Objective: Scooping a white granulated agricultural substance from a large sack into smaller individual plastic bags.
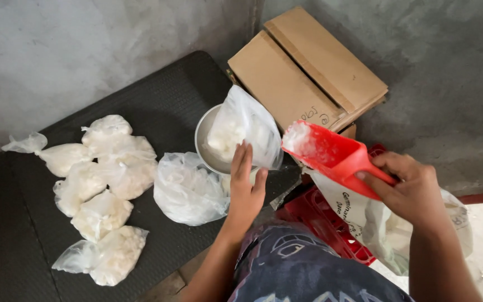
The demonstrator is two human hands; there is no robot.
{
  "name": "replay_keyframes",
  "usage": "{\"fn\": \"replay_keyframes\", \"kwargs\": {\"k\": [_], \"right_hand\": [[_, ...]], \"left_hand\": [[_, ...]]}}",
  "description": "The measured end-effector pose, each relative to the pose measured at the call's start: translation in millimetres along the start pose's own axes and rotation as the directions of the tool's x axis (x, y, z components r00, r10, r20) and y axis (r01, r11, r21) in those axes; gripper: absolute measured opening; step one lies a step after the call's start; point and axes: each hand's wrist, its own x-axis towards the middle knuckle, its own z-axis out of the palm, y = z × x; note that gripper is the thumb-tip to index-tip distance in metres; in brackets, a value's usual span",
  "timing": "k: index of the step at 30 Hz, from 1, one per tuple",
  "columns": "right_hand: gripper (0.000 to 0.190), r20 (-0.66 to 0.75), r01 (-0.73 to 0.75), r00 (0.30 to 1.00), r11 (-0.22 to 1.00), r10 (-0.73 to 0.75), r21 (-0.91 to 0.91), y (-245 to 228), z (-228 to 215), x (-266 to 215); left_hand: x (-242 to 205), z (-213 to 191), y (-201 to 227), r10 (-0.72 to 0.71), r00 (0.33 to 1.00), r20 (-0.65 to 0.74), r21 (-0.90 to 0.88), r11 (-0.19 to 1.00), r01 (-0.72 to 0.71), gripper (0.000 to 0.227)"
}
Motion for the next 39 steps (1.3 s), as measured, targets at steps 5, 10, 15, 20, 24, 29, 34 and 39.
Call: {"fn": "replay_keyframes", "kwargs": {"k": [5,10,15,20,24,29,34,39], "right_hand": [[0.029,0.085,0.239,0.969,0.967,-0.231,-0.093,-38,17,39],[0.026,0.344,0.496,0.858,0.788,-0.381,-0.364,-90,46,84],[0.015,0.497,0.651,0.753,0.597,-0.431,-0.469,-125,73,108],[0.013,0.588,0.705,0.709,0.415,-0.388,-0.576,-150,88,113],[0.011,0.496,0.685,0.724,0.412,-0.480,-0.601,-147,84,110],[0.015,0.444,0.627,0.779,0.551,-0.443,-0.550,-149,72,99],[0.022,0.224,0.475,0.880,0.779,-0.419,-0.408,-135,59,80],[0.024,0.033,0.316,0.948,0.931,-0.316,-0.181,-88,50,41]], "left_hand": [[-21,-32,20,-0.087,0.996,-0.015,-0.174,0.981,0.083,0.062],[-28,-44,22,-0.096,0.994,-0.060,-0.251,0.965,0.078,0.064],[-26,-52,19,-0.075,0.995,-0.072,-0.298,0.953,0.050,0.065],[-22,-59,19,-0.072,0.995,-0.065,-0.327,0.944,0.047,0.065],[-20,-59,16,-0.110,0.994,-0.026,-0.452,0.888,0.086,0.065],[-19,-59,12,-0.111,0.994,0.002,-0.427,0.898,0.101,0.065],[-22,-50,3,-0.140,0.990,-0.019,-0.427,0.897,0.119,0.069],[-19,-48,2,-0.130,0.989,-0.074,-0.416,0.905,0.088,0.071]]}}
